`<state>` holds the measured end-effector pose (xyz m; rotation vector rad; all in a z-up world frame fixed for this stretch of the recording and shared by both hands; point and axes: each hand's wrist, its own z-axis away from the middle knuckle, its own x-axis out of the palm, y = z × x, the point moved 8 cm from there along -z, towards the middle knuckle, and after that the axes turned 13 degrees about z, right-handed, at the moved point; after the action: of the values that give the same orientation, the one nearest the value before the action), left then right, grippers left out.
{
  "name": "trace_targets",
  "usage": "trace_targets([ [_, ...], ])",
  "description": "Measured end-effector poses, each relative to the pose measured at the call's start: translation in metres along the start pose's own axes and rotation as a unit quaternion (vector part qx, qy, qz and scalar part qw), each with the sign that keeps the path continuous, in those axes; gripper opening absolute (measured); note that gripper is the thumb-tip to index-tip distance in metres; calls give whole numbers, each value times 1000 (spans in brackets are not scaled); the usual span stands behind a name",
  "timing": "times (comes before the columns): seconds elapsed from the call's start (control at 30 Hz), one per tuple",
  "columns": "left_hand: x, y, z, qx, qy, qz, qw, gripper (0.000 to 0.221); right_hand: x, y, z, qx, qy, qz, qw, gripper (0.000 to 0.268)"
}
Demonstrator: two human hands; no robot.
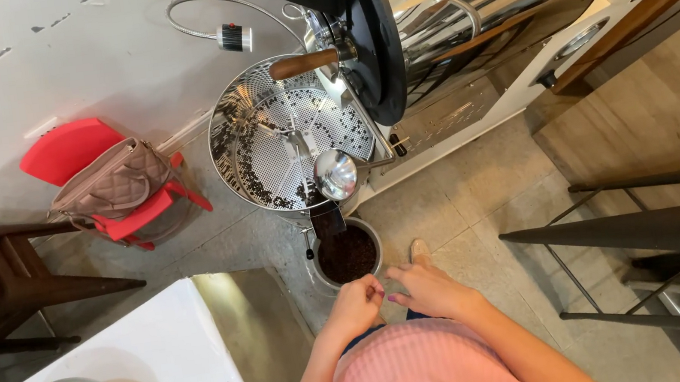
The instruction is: Operating a coffee roaster and manually sorting roasted coffee beans in a large bin for quality control.
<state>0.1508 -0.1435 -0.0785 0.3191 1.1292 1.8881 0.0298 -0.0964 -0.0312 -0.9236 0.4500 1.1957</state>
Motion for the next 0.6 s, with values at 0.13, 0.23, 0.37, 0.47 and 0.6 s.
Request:
trace_targets([
  [0.13, 0, 2, 1, 8, -2, -7, 1000, 11, -1, 0, 0, 6, -15, -2, 1000, 29],
  [0.23, 2, -10, -1, 22, 4, -4, 1000, 11, -1, -1, 2, 3, -8, 1, 1000, 28],
  [0.37, 4, -9, 0, 30, 1, -7, 1000, 8, 6, 3, -1, 2, -6, 4, 1000, 28],
  [0.47, 3, -4, 3, 26, 0, -10, 1000, 10, 7, 3, -2, -11, 14, 10, 1000, 31],
  [0.6, 1, 1, 7, 25, 2, 0, 1000, 9, 4, 1, 2, -4, 4, 4, 1000, 31],
])
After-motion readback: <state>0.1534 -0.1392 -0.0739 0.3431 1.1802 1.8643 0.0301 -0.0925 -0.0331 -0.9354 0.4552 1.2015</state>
